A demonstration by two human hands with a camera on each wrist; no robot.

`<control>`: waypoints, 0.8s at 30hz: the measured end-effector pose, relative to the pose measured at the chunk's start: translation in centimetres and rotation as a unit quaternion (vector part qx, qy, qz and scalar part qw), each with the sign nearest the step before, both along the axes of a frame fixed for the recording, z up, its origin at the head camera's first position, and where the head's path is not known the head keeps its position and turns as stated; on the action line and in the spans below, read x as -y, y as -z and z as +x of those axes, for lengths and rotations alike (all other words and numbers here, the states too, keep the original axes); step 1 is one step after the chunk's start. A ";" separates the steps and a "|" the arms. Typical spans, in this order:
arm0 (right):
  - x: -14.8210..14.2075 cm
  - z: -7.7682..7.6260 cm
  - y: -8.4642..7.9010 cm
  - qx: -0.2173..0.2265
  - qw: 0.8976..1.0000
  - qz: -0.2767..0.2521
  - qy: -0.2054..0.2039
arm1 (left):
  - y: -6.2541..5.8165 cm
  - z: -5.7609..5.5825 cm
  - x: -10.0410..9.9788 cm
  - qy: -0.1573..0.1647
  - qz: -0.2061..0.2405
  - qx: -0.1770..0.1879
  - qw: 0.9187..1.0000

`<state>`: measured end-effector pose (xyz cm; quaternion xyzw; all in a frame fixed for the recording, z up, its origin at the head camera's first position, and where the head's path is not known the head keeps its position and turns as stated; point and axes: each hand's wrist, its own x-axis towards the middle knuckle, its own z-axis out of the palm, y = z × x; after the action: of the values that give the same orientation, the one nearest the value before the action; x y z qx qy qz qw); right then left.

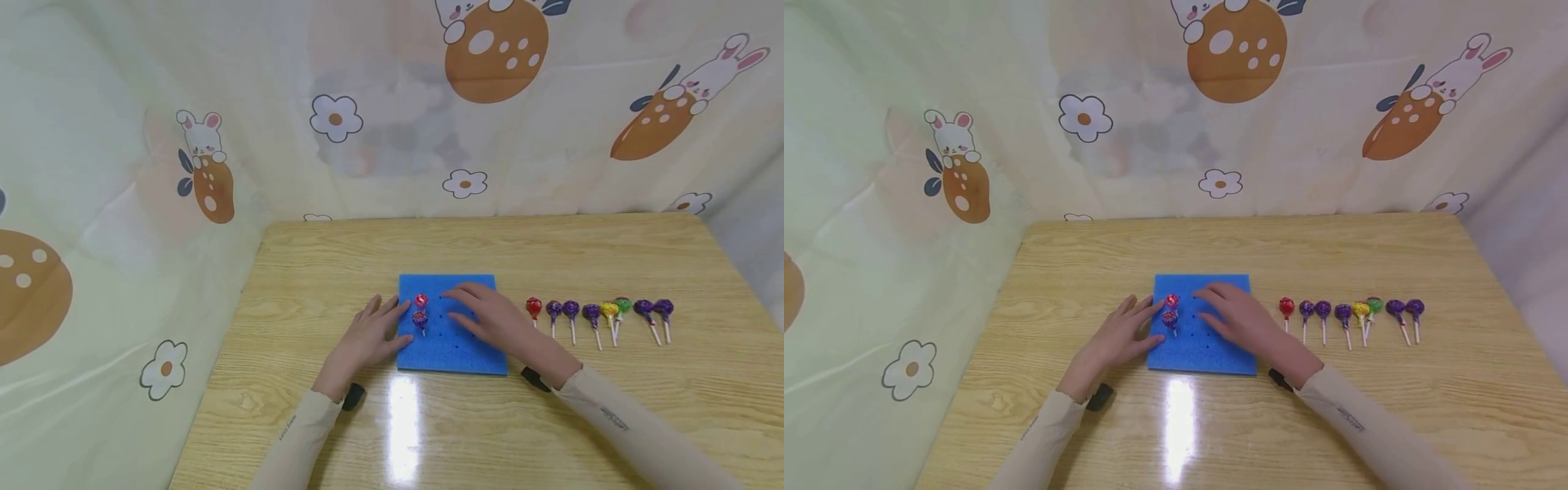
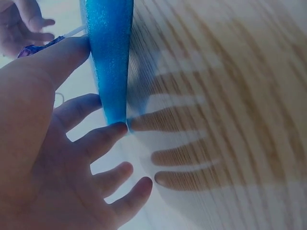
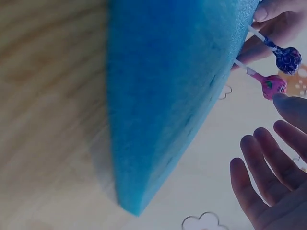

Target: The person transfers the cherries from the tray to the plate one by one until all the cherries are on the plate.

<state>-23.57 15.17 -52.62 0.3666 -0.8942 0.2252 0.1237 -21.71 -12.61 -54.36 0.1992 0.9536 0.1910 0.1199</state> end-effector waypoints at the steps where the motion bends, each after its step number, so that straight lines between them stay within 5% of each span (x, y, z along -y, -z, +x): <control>1: 0.2 -0.1 -0.1 -0.006 1.000 0.001 -0.005 | 0.0 0.0 0.0 0.000 0.000 0.001 1.000; 15: 2.7 -2.6 -1.4 -0.089 0.985 0.061 -0.132 | 0.0 0.0 0.1 0.002 0.004 0.002 1.000; 24: 3.4 -3.1 -1.3 -0.089 0.981 0.104 -0.137 | -0.1 -0.1 0.0 0.002 -0.004 0.001 1.000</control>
<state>-26.63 11.76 -51.35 0.5153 -0.8393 0.1126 0.1319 -21.86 -12.63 -54.30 0.2000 0.9540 0.1873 0.1219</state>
